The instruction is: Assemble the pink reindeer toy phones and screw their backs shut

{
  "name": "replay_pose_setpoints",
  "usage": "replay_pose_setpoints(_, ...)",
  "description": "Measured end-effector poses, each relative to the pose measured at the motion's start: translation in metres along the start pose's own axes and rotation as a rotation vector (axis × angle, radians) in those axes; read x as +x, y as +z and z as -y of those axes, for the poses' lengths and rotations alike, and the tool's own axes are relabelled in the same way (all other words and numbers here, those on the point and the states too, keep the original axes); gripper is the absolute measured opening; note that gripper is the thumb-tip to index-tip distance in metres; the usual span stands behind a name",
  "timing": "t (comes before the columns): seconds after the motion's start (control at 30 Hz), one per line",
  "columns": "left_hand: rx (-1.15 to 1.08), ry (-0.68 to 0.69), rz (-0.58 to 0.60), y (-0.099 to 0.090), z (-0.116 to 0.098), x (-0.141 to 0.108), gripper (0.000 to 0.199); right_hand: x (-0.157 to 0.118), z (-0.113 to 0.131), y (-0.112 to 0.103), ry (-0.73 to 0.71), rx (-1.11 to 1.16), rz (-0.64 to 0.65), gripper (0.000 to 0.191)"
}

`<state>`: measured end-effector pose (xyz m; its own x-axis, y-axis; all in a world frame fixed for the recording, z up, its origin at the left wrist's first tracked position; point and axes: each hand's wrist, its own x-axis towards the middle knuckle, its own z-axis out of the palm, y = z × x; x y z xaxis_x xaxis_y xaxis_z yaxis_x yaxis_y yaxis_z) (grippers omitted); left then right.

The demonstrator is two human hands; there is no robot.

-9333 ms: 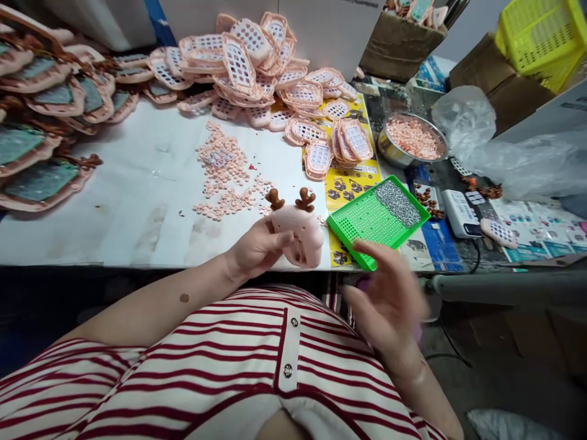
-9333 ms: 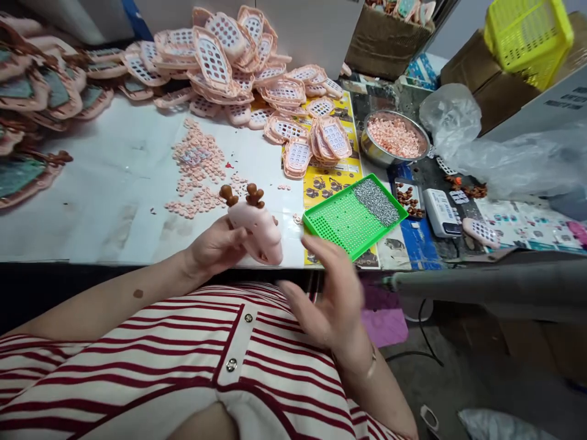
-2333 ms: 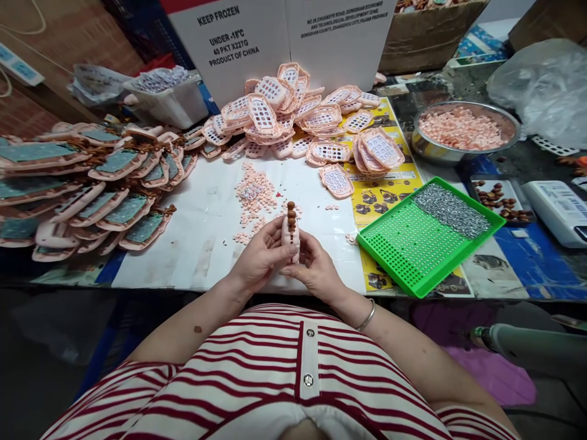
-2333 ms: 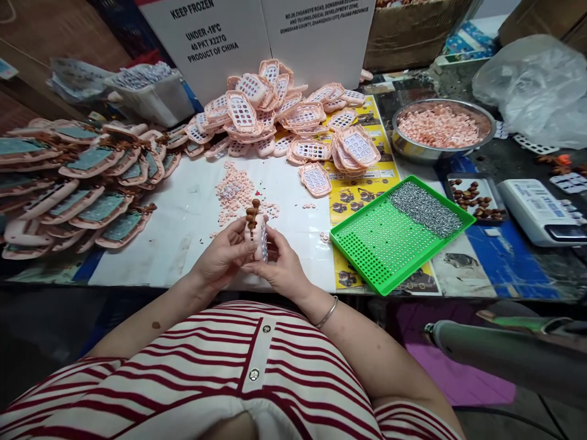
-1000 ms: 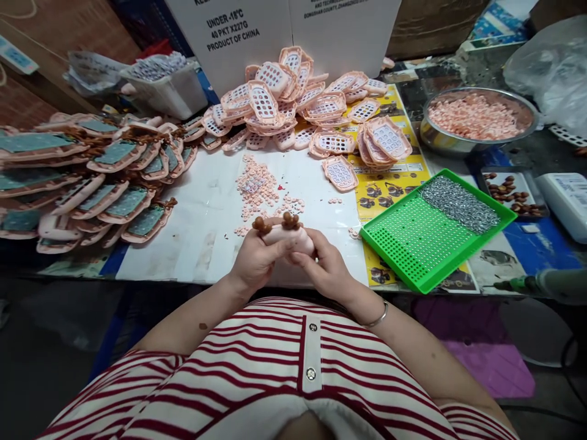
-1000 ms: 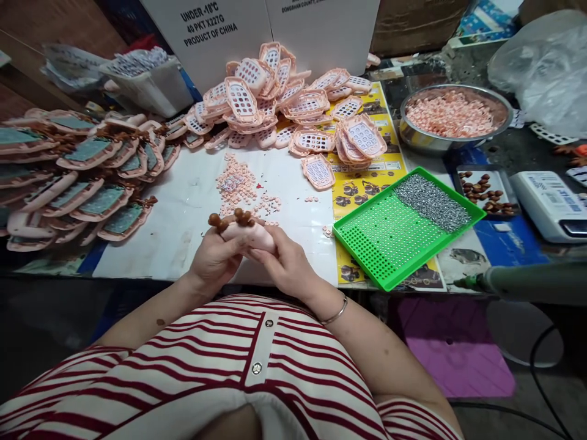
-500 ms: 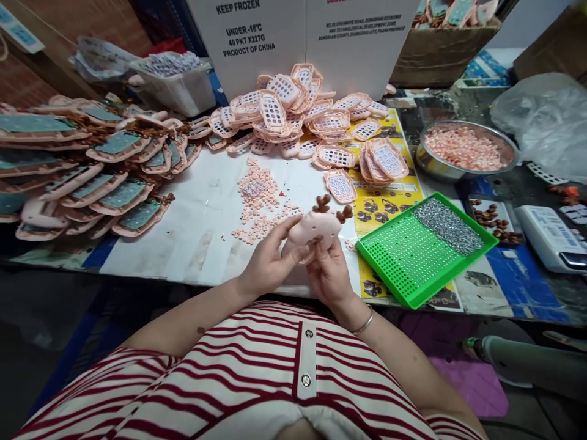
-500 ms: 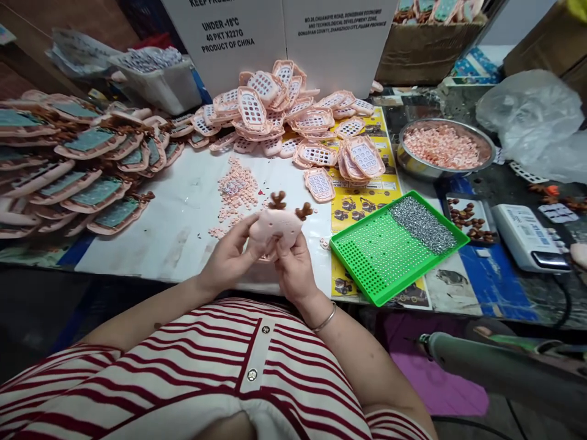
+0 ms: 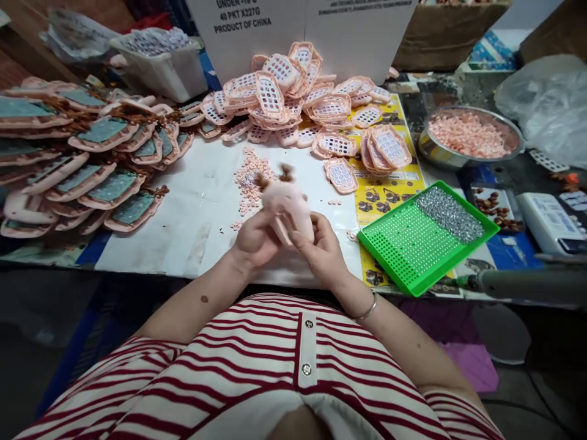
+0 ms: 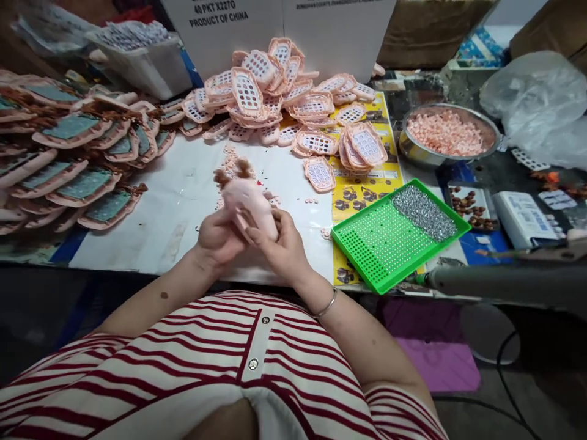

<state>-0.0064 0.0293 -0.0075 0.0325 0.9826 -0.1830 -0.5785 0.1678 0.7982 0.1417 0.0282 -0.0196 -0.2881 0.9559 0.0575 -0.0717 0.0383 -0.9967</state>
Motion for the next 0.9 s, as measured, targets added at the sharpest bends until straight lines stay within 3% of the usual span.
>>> replay_pose_setpoints(0.13, -0.146, 0.060, -0.019, -0.005, 0.003, -0.005, 0.041, -0.006, 0.007, 0.009, -0.153, -0.363, 0.088, 0.040)
replay_pose_setpoints(0.27, -0.097, 0.129, -0.004, -0.007, 0.006, -0.012, 0.033, -0.012, 0.008, 0.011, -0.269, -0.457, 0.094, 0.032)
replay_pose_setpoints(0.37, -0.030, 0.145, 0.070, -0.006, 0.005, -0.015, 0.036, -0.012, 0.007, 0.007, -0.234, -0.278, 0.126, 0.033)
replay_pose_setpoints(0.47, 0.058, 0.035, 0.132, -0.005, 0.006, -0.020, 0.047, -0.013, 0.007, 0.001, -0.111, -0.088, 0.190, 0.053)
replay_pose_setpoints(0.53, 0.083, -0.030, 0.127, -0.004, 0.008, -0.025, 0.052, -0.016, 0.007, -0.002, -0.046, -0.133, 0.169, 0.057)
replay_pose_setpoints(0.67, 0.126, -0.025, 0.082, 0.001, 0.012, -0.032, 0.058, -0.025, 0.007, -0.004, 0.008, -0.207, 0.135, 0.049)
replay_pose_setpoints(0.9, 0.170, 0.085, 0.067, 0.021, 0.010, -0.042, 0.060, -0.041, 0.005, -0.002, 0.119, 0.423, 0.212, 0.056)
